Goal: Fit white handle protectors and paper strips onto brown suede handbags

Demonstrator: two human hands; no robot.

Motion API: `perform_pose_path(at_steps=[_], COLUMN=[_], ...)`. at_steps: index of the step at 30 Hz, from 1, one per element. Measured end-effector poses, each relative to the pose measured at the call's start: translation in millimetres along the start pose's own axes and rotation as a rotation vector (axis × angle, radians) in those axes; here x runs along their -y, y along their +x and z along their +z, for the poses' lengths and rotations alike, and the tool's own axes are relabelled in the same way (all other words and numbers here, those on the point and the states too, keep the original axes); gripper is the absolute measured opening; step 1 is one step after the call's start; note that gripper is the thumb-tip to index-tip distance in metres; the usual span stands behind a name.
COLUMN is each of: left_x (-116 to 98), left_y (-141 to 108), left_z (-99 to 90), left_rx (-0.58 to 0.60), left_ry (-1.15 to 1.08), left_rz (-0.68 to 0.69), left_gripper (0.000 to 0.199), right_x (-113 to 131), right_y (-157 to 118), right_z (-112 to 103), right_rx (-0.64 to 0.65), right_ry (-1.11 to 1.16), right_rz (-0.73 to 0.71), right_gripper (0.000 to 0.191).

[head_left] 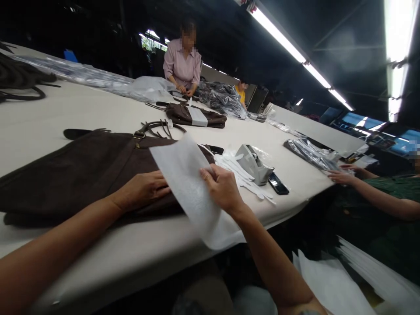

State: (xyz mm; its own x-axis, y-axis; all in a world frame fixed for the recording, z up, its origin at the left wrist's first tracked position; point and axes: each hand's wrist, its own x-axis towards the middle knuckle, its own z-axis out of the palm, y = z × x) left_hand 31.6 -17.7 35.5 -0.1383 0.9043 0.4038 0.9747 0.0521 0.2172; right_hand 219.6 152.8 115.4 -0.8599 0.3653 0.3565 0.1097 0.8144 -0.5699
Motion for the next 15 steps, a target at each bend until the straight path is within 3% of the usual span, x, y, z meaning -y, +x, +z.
perform_pose_path(at_steps=[2,4,8,11,13,15], left_x=[1,3,5,3,1,-1], left_y=[2,4,0,-14,-27,-41], left_z=[-4.2,-10.3,-22.4,-24.3,-22.8,-22.3], left_rx=[0.062,0.104,0.196,0.31,0.313,0.24], left_ry=[-0.048,-0.131,-0.224,-0.139,-0.057,0.007], left_rz=[-0.017,-0.031,-0.042,-0.005,0.012,0.018], left_gripper=[0.042,0.042,0.043,0.066,0.084,0.082], right_x=[-24,-42,-53,-52,-53,-56], right_y=[5,-1,-17,-18,-14,-12], right_z=[12,24,32,30,28,27], right_rx=[0.182,0.277,0.171,0.18,0.2,0.213], right_ry=[-0.036,-0.001,0.071,0.107,0.141,0.174], right_rz=[0.121,0.186,0.224,0.245,0.251,0.259], right_gripper=[0.034,0.032,0.03,0.03,0.029,0.028])
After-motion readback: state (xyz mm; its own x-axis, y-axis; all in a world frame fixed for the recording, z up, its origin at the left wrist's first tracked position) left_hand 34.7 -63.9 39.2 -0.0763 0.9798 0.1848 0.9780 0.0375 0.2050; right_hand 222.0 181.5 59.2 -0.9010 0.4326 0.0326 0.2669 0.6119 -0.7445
